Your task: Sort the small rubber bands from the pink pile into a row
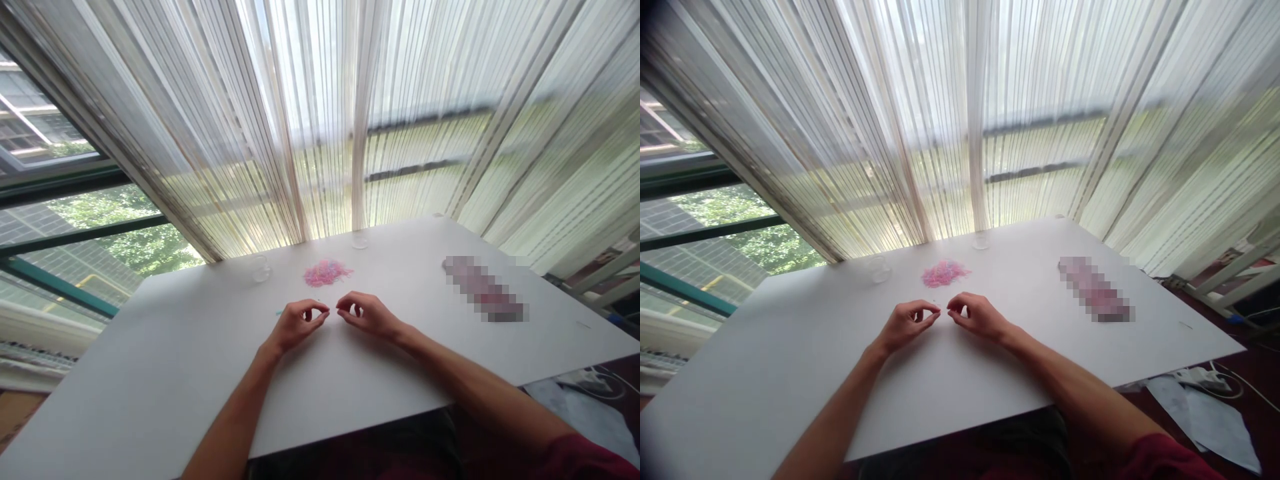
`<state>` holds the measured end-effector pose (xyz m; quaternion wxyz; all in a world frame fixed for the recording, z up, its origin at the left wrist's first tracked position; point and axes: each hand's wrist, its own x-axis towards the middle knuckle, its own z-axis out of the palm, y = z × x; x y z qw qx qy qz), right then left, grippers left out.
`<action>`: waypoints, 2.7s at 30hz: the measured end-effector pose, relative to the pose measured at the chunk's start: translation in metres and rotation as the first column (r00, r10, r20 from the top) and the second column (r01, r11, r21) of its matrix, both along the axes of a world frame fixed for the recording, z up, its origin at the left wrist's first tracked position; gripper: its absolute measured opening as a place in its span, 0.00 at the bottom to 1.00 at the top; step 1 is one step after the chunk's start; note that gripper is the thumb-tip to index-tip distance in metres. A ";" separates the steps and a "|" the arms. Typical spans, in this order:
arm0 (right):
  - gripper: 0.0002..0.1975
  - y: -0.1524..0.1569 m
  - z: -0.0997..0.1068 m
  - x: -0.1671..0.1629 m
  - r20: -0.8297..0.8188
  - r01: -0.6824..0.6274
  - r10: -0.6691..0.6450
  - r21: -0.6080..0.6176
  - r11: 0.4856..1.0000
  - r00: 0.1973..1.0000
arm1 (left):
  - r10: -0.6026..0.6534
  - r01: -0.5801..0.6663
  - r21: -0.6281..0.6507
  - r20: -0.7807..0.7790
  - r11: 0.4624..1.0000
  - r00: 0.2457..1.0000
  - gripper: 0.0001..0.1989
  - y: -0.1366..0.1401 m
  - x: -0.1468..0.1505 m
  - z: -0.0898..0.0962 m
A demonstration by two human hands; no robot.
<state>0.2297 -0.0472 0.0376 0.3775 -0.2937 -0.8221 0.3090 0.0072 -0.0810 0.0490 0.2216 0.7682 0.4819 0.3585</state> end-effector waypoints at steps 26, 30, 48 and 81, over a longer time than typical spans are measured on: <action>0.08 -0.002 -0.001 -0.004 -0.065 -0.040 0.045 0.068 0.997 0.997 | 0.022 -0.018 -0.029 0.162 0.999 0.987 0.10 -0.006 0.005 0.013; 0.06 -0.001 -0.001 -0.005 -0.072 -0.033 0.040 0.096 0.995 0.997 | 0.008 -0.004 -0.021 0.173 1.000 0.985 0.11 -0.007 0.008 0.010; 0.06 0.018 0.000 0.017 0.056 0.185 -0.199 0.188 0.964 0.978 | 0.174 -0.146 0.257 -0.089 0.955 0.981 0.07 0.002 -0.015 0.008; 0.05 0.031 -0.004 0.024 0.240 0.174 -0.241 0.269 0.947 0.940 | 0.100 -0.060 0.189 -0.209 0.980 0.973 0.07 -0.003 0.004 0.004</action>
